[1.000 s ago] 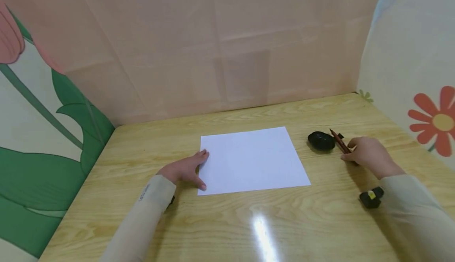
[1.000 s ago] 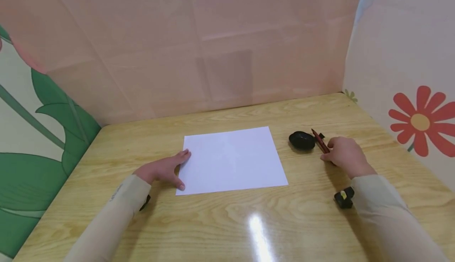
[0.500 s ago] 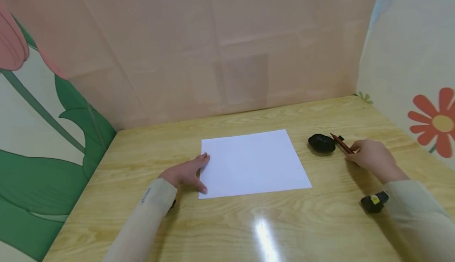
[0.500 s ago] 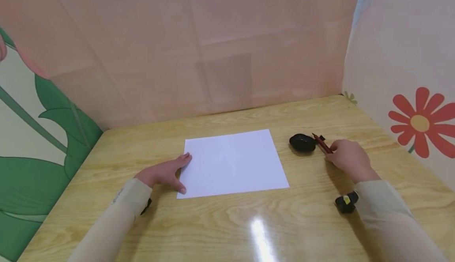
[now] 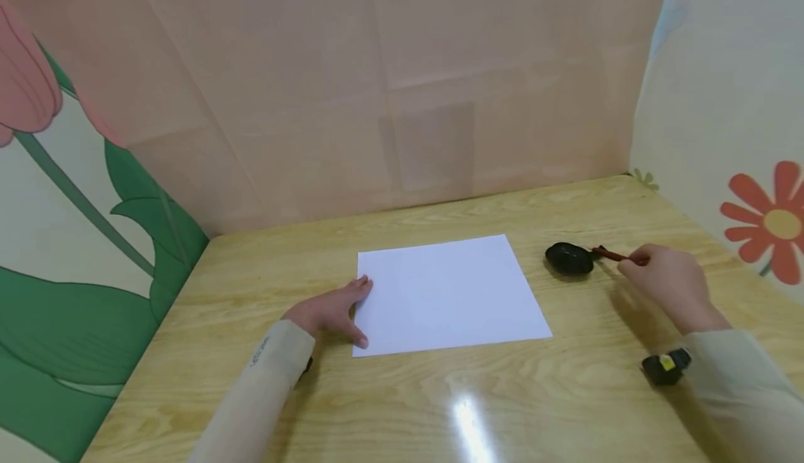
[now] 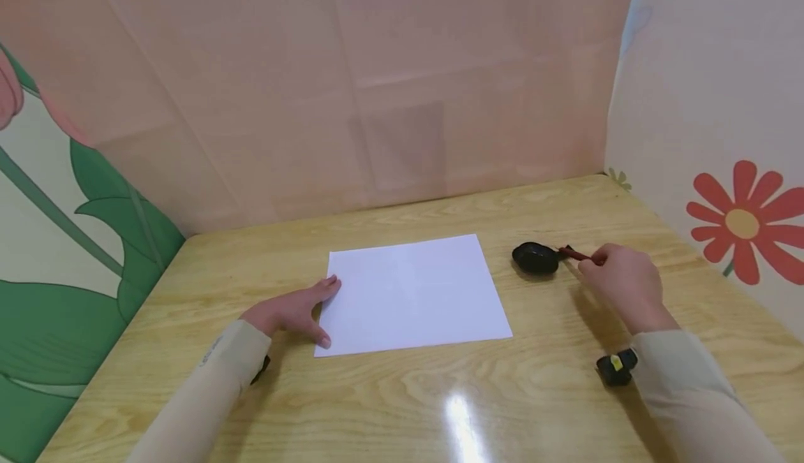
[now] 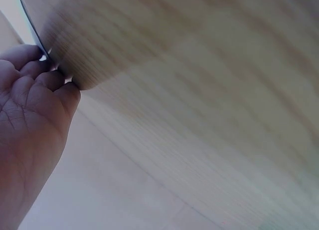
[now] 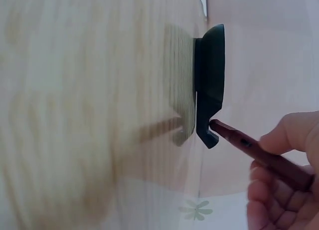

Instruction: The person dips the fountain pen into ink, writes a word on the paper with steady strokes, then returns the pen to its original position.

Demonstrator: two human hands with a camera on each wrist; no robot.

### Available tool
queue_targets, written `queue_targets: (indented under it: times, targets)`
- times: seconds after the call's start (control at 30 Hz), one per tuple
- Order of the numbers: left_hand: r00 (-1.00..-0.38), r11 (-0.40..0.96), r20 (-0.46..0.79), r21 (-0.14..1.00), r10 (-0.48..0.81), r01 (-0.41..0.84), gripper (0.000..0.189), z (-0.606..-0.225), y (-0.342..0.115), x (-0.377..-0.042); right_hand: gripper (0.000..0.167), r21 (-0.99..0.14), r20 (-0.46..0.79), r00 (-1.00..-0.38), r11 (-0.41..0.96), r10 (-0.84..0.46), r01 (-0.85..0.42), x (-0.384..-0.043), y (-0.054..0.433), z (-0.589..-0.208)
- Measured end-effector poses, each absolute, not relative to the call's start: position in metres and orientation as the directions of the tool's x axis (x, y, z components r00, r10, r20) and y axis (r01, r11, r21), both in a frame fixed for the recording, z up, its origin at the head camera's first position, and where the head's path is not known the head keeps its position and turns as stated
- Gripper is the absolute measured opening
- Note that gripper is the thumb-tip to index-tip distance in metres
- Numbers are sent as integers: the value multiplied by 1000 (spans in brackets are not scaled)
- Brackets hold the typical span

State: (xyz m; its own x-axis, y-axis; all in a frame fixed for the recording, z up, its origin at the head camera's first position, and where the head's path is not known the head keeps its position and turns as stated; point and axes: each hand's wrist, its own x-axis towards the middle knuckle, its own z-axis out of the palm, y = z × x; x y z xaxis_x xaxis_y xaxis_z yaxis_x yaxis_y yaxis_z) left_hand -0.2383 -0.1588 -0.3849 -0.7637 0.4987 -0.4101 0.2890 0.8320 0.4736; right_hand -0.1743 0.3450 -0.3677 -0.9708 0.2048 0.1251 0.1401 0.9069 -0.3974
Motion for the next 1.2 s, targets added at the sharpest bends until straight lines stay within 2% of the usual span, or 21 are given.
queue_targets:
  times: [0.2, 0.53, 0.9, 1.03, 1.2]
  targets:
    - [-766, 830, -413, 489, 492, 270, 110, -386, -158, -238, 37, -422, 241, -938, 897, 248, 129, -172, 340, -367]
    - [-769, 838, -419, 477, 482, 265, 109, -386, -159, -238, 40, -468, 486, -830, 883, 273, 17, -179, 332, -371]
    - [-766, 835, -418, 480, 488, 270, 108, -385, -155, -238, 36, -522, 674, -648, 849, 354, -80, -192, 310, -360]
    - [-771, 838, -411, 471, 486, 276, 108, -386, -156, -238, 34, -520, 682, -651, 846, 333, -113, -197, 302, -357]
    - [-769, 840, -414, 462, 487, 284, 109, -387, -157, -239, 31, -545, 636, -699, 831, 327, -107, -201, 296, -360]
